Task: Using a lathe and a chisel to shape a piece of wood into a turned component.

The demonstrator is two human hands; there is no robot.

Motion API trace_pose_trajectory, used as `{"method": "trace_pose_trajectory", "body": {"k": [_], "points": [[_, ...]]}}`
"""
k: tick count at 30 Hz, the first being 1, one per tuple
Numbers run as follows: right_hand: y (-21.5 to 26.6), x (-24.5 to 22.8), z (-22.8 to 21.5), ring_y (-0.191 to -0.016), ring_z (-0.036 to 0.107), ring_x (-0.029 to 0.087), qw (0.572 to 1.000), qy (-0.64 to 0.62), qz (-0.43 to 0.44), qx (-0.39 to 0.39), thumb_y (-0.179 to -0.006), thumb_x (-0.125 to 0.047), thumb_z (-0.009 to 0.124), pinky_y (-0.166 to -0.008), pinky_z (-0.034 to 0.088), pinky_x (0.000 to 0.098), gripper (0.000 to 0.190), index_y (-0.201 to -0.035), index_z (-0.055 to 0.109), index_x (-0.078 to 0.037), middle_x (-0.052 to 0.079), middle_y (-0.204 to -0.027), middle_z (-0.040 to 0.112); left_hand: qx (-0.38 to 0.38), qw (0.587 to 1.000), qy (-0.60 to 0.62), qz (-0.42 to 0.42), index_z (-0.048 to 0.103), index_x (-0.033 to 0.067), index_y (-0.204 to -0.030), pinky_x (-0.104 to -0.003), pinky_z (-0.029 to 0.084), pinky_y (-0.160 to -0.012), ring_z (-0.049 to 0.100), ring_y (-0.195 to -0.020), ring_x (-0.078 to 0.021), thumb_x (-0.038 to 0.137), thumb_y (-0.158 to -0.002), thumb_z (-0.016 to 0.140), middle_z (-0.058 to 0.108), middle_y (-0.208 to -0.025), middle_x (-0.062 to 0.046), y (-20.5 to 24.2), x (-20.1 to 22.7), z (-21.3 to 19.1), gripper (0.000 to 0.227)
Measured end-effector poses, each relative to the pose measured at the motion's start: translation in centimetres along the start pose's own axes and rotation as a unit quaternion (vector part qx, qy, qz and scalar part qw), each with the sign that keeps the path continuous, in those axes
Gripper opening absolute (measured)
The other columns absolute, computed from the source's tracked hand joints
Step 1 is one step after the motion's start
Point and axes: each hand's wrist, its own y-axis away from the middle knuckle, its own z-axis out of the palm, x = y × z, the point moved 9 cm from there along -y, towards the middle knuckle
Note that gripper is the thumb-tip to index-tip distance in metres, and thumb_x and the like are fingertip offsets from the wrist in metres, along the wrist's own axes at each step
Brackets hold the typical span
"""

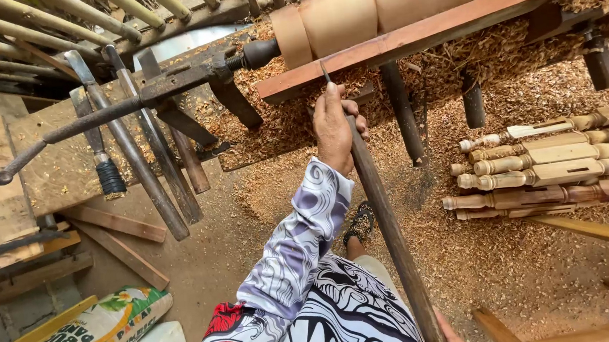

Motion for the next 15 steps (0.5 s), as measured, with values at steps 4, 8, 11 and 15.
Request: {"method": "trace_pose_trajectory", "body": {"k": [4,8,11,15], "points": [[-0.9,-1.5,1.6,-0.156,0.024,0.029,0.996,0.072,-0.046,0.010,-0.093,-0.020,0.066,-0.124,0.015,0.0419,0.078,-0.161,0.030,-0.005,0.018,-0.167,0.034,0.001,1.000,0.003,-0.003,0.047,0.0018,-0.131,-0.028,0.045,-0.040,0.051,-0.049,-0.0124,0.047,-0.107,0.043,0.052,-0.075,-0.005,-0.7,1.4,-0.7,0.051],[-1.0,-0.1,2.6,-0.157,0.019,0.028,0.992,0.119,-0.049,0.011,-0.094,-0.022,0.064,-0.124,0.013,0.0430,0.078,-0.161,0.026,-0.006,0.019,-0.167,0.031,-0.004,1.000,-0.002,-0.009,0.045,0.0014,-0.139,-0.028,0.046,-0.041,0.051,-0.050,-0.0122,0.047,-0.108,0.041,0.051,-0.074,-0.004,-1.3,0.9,-1.8,0.055],[-1.3,-0.6,3.4,-0.156,0.018,0.030,0.996,0.069,-0.056,-0.012,-0.094,-0.021,0.063,-0.124,0.015,0.0449,0.081,-0.161,0.021,-0.005,0.020,-0.168,0.024,-0.017,1.000,-0.010,-0.011,0.043,0.0030,-0.145,-0.028,0.047,-0.042,0.051,-0.052,-0.0118,0.047,-0.108,0.040,0.051,-0.075,-0.004,-0.8,1.7,-1.3,0.057],[-0.8,-1.4,3.8,-0.156,0.025,0.032,0.999,0.046,-0.011,0.007,-0.094,-0.022,0.062,-0.125,0.021,0.0469,0.080,-0.162,0.022,-0.005,0.021,-0.168,0.028,-0.013,1.000,-0.015,-0.020,0.043,0.0027,-0.144,-0.029,0.047,-0.041,0.051,-0.051,-0.0114,0.047,-0.108,0.040,0.050,-0.074,-0.003,-0.7,2.2,-1.0,0.057]]}}
